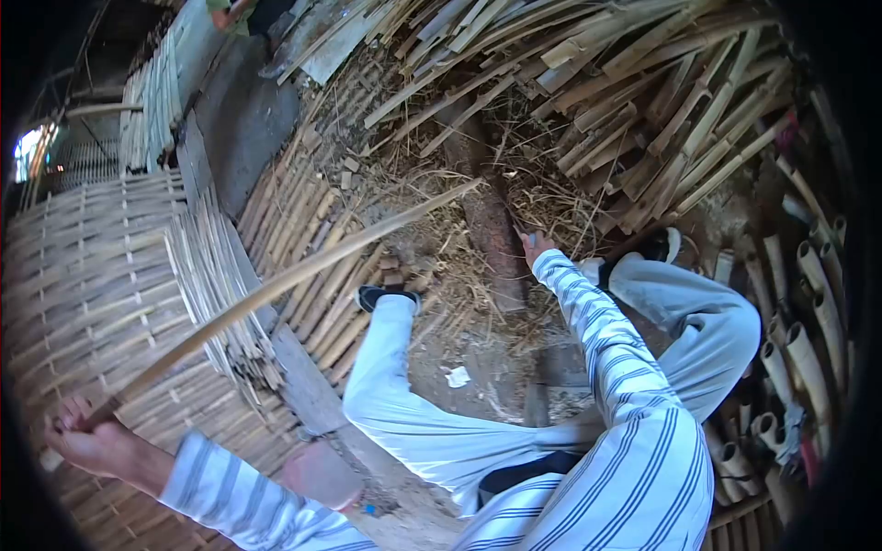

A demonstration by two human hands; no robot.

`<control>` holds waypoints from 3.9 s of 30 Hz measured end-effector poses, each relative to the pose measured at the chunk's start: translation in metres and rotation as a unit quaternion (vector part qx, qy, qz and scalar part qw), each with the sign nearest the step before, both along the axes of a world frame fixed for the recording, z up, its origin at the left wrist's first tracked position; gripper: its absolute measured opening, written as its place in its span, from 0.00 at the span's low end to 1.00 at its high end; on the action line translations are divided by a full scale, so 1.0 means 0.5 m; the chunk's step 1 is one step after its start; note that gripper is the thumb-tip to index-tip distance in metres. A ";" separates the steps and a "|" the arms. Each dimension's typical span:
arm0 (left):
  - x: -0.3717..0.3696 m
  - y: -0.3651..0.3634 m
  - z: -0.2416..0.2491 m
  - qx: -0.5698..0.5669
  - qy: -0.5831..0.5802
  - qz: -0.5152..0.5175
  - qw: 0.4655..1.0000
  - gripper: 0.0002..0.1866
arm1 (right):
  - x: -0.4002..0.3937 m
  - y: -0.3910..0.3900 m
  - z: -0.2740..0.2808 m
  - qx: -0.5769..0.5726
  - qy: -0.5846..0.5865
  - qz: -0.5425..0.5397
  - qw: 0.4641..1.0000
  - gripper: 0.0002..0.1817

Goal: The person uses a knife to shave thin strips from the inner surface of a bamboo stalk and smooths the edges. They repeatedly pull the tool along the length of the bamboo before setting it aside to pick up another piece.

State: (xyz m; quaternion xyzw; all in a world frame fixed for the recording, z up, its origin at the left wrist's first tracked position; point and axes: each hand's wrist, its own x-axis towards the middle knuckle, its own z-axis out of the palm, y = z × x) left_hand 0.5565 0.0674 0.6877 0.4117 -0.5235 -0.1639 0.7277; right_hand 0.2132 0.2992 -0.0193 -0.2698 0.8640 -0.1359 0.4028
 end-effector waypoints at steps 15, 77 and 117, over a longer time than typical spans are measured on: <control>-0.031 0.013 -0.064 0.002 0.041 0.168 0.985 0.13 | 0.015 0.070 0.089 0.003 0.014 0.043 0.999 0.33; -0.352 0.212 -0.023 -0.008 0.002 -0.343 0.939 0.25 | 0.139 -0.007 0.730 -0.403 -0.036 0.081 0.911 0.24; -0.267 0.152 -0.050 -0.006 0.015 -0.101 0.995 0.17 | 0.127 -0.061 0.244 -0.206 0.067 0.163 0.963 0.23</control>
